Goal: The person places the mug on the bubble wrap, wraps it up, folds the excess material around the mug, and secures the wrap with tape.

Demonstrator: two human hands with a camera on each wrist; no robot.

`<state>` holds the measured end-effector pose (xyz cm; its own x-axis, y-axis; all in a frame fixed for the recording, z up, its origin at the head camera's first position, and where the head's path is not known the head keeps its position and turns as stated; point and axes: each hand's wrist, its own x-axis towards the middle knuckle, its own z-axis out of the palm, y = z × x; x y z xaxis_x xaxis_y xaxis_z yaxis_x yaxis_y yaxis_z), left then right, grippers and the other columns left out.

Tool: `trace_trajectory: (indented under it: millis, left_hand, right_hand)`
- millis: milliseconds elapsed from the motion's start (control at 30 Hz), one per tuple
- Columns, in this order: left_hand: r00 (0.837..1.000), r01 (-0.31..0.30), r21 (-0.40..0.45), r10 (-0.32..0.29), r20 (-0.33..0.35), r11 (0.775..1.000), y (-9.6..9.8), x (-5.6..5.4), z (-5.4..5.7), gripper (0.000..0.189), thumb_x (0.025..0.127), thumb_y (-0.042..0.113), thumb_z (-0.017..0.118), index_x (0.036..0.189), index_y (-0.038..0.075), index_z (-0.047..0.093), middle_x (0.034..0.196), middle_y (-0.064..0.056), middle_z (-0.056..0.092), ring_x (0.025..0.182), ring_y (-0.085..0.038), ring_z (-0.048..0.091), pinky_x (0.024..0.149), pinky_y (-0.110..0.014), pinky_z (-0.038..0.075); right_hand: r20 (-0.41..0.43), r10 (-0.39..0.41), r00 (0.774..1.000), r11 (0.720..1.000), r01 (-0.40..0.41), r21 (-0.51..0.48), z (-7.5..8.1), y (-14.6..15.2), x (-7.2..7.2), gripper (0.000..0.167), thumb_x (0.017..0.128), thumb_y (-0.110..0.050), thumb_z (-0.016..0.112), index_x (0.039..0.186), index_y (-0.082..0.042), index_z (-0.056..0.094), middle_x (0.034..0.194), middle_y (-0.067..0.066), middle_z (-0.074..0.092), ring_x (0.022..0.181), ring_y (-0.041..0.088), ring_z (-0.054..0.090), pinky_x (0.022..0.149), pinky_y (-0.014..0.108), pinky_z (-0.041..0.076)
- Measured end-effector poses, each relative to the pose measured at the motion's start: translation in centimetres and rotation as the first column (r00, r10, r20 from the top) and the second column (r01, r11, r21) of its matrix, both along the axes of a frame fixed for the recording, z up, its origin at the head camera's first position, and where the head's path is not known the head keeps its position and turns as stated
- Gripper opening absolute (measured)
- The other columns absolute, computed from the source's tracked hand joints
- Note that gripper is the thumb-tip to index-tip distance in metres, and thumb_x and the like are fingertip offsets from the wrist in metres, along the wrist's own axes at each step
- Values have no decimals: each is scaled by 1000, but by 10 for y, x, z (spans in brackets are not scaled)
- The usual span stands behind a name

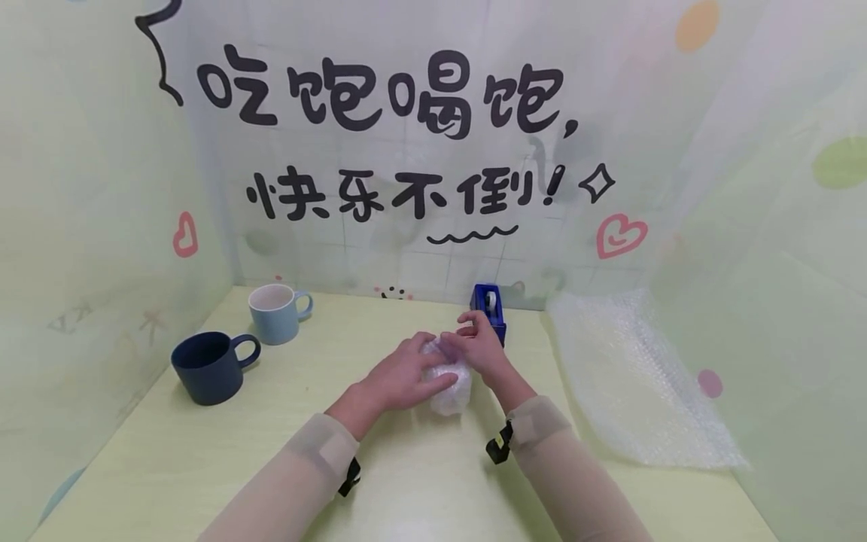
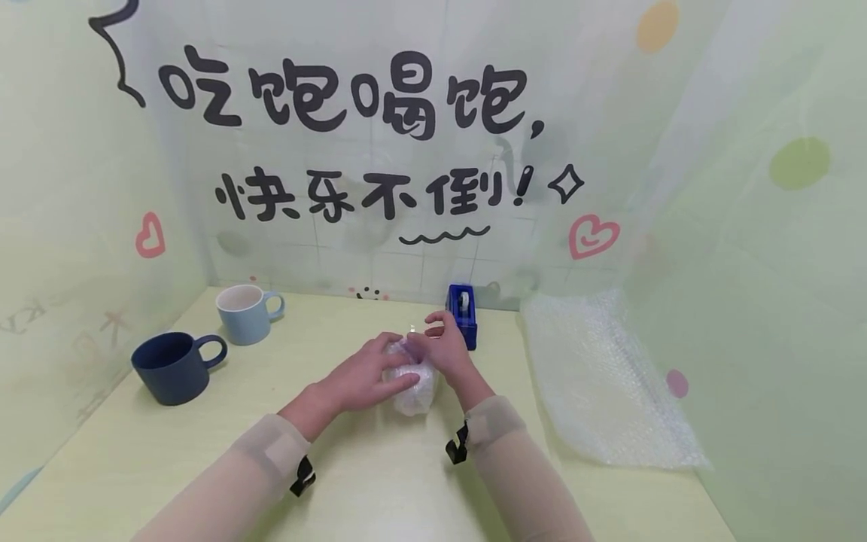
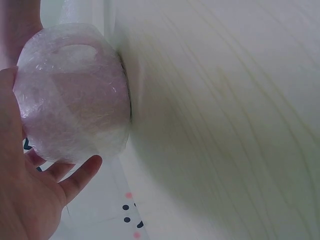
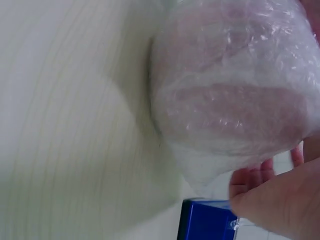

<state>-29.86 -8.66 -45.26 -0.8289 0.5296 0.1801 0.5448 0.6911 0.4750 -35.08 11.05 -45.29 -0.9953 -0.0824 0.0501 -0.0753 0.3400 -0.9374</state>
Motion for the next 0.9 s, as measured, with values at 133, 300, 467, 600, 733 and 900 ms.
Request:
trace_trajectory:
  millis: [133,300,467,600,733,900]
  left_hand:
    - [1000,11,16,-11,11,1000,1,-1,-1,53,109,55,61,150,24,70,167,-23,43,149,-46,49,117,-66,50]
    - [1000,13,31,-13,7,999,1,-1,-2,52,109,54,60,149,23,70,166,-25,42,148,-46,50,118,-65,50]
    - [1000,2,12,-2,22,1000,0,0,-2,54,111,55,57,154,24,66,171,-28,35,154,-49,45,120,-67,47]
    - [999,-16,6,16,29,1000,1,2,-2,55,111,55,56,156,25,64,172,-28,34,154,-50,46,119,-67,48]
    - [1000,-23,2,23,18,1000,2,2,-3,54,111,54,57,156,25,64,171,-28,36,152,-49,47,119,-66,49]
    - [1000,-16,-6,16,4,1000,2,3,-2,54,111,53,57,155,22,64,169,-29,38,150,-50,49,116,-67,51]
  right_hand:
    - [-54,66,996,996,-62,70,0,4,-1,26,103,-17,77,126,-5,73,137,20,70,118,30,70,94,38,58]
    - [-31,132,991,978,-126,164,2,7,-2,25,106,-26,73,118,-7,84,122,10,82,111,21,74,92,32,60]
    - [-13,161,987,953,-152,262,5,10,-3,32,108,-35,69,118,-9,86,120,8,84,114,21,75,98,38,62]
    - [-24,183,983,936,-166,310,5,10,-3,34,109,-36,66,119,-10,85,121,9,83,117,24,74,102,44,61]
    - [-41,161,986,942,-141,303,3,7,-3,34,109,-36,67,117,-9,86,120,10,83,115,24,74,101,43,61]
    - [-18,112,994,963,-104,249,-1,5,0,37,109,-39,67,118,-8,85,122,10,83,116,26,74,104,46,60]
